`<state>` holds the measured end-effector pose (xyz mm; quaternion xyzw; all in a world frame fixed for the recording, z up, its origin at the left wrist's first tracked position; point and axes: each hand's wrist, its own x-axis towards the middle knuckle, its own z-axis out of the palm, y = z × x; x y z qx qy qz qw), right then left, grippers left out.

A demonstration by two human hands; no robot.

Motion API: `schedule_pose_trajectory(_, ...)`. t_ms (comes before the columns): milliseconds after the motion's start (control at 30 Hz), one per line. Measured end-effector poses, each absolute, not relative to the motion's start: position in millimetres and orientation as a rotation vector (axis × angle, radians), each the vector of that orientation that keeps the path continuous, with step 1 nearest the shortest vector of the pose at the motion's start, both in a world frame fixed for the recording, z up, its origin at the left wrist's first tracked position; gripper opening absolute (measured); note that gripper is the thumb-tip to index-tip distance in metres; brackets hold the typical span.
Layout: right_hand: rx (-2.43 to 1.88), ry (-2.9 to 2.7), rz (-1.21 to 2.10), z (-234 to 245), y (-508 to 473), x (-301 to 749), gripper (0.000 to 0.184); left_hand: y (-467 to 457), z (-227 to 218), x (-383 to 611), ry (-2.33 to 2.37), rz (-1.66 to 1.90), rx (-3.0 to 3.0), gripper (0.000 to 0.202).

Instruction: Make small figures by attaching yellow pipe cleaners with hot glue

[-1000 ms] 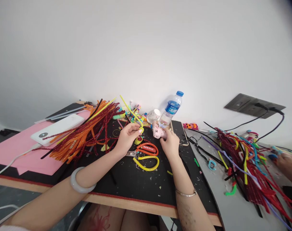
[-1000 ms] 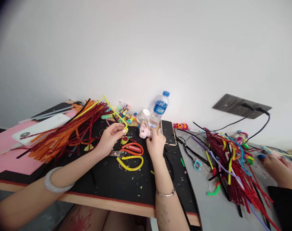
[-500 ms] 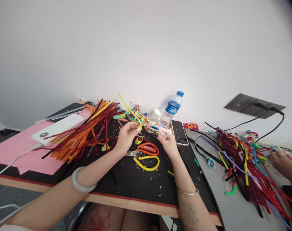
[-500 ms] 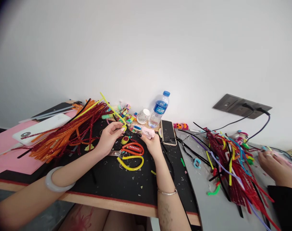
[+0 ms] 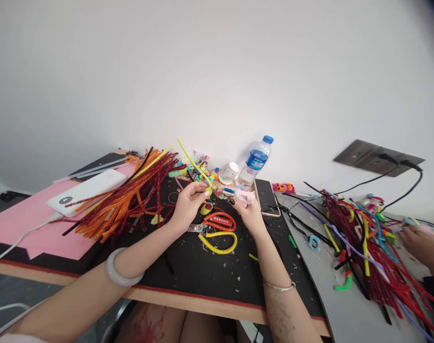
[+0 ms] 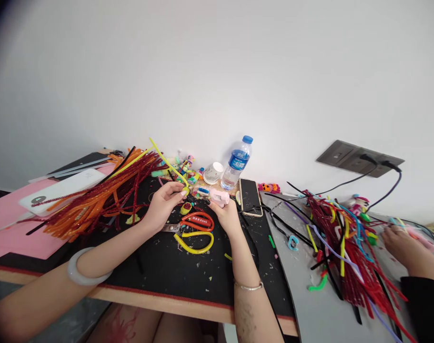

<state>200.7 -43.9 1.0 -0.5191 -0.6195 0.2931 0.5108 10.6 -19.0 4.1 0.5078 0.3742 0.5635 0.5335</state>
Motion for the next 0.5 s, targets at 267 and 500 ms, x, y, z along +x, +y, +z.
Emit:
schedule_pose_trajectory(267,-1.210,-1.489,0.739,-0.7,-43.3,200.4,0.037,-20.0,4.7,10.2,0.894,1.341,1.217,0.023)
schedule_pose_trajectory(500,-1.168,-1.492,0.738,1.3,-43.1,199.5,0.039,-20.5,6.1,10.3,0.896,1.342,1.207,0.024)
